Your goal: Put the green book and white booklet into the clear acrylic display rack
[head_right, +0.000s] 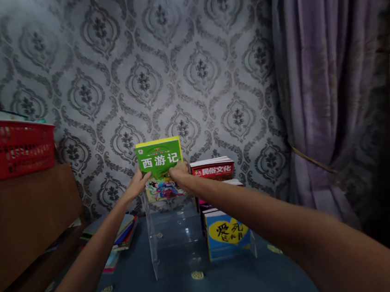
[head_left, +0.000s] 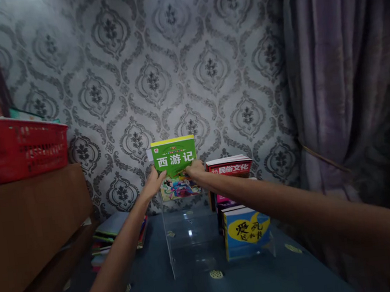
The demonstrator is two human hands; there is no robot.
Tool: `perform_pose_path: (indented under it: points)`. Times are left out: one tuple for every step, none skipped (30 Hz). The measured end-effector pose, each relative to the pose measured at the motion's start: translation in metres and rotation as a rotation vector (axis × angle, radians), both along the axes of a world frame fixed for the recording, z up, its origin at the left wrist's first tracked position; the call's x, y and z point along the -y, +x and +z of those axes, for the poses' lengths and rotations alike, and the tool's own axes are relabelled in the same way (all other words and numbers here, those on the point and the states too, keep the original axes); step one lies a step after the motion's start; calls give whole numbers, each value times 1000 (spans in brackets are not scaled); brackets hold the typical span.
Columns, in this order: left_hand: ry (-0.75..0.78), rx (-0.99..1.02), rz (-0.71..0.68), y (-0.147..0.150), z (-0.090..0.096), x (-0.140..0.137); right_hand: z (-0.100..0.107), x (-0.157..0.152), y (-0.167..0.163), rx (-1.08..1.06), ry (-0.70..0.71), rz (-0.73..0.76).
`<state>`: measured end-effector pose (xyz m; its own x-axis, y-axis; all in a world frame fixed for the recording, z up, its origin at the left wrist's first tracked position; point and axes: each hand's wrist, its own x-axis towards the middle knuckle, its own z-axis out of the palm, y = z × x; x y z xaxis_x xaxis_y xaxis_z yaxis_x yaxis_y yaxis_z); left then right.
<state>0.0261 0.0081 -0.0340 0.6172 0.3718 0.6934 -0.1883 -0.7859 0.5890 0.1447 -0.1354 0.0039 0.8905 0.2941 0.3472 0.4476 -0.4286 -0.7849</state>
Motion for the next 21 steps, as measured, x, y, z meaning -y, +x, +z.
perform_pose_path:
  points:
    - [-6, -3, 7, 0, 0, 1, -2, 0, 0, -13, -11, -4]
    - [-16, -13, 15, -1, -1, 1, -4, 1, -1, -22, -18, -10]
    - [-30, -27, 22, -2, -1, 2, -6, 1, 0, -24, -20, -15]
    - [-44, -41, 28, -2, -1, 2, -7, 2, 0, -24, -21, -20]
    - [-55, -52, 31, -3, -1, 3, -8, 2, 1, -25, -20, -24]
    - [-65, -59, 32, -3, -1, 3, -9, 3, 1, -25, -19, -27]
    - [-71, -60, 31, -4, -1, 3, -9, 3, 2, -24, -17, -29]
    - [-74, -55, 29, -4, -1, 4, -9, 4, 2, -21, -15, -29]
    - [-78, -51, 25, -5, -2, 4, -9, 5, 2, -16, -12, -27]
    - [-82, -48, 20, -5, -2, 5, -8, 6, 2, -10, -8, -21]
    - [-86, -44, 13, -6, -2, 5, -8, 7, 1, -3, -4, -12]
    - [-92, -42, 3, -6, -2, 5, -7, 8, 1, 3, -1, -1]
    - [-98, -39, -10, -7, -3, 5, -6, 10, 0, 7, 0, 11]
    - [-108, -37, -28, -7, -3, 5, -6, 11, 0, 8, -1, 21]
    - [-121, -35, -48, -8, -3, 5, -5, 12, -1, 8, -4, 29]
    - [-138, -33, -73, -8, -4, 4, -6, 13, -1, 8, -9, 33]
    - [-160, -33, -101, -9, -4, 3, -6, 14, -2, 9, -15, 33]
    - [-188, -37, -132, -10, -5, 2, -7, 14, -2, 12, -22, 30]
    - [-220, -45, -165, -11, -6, 1, -8, 14, -2, 17, -29, 24]
    - [-255, -59, -197, -13, -6, -1, -10, 14, -2, 24, -36, 19]
    - [-292, -77, -225, -16, -7, -3, -11, 13, -1, 32, -41, 15]
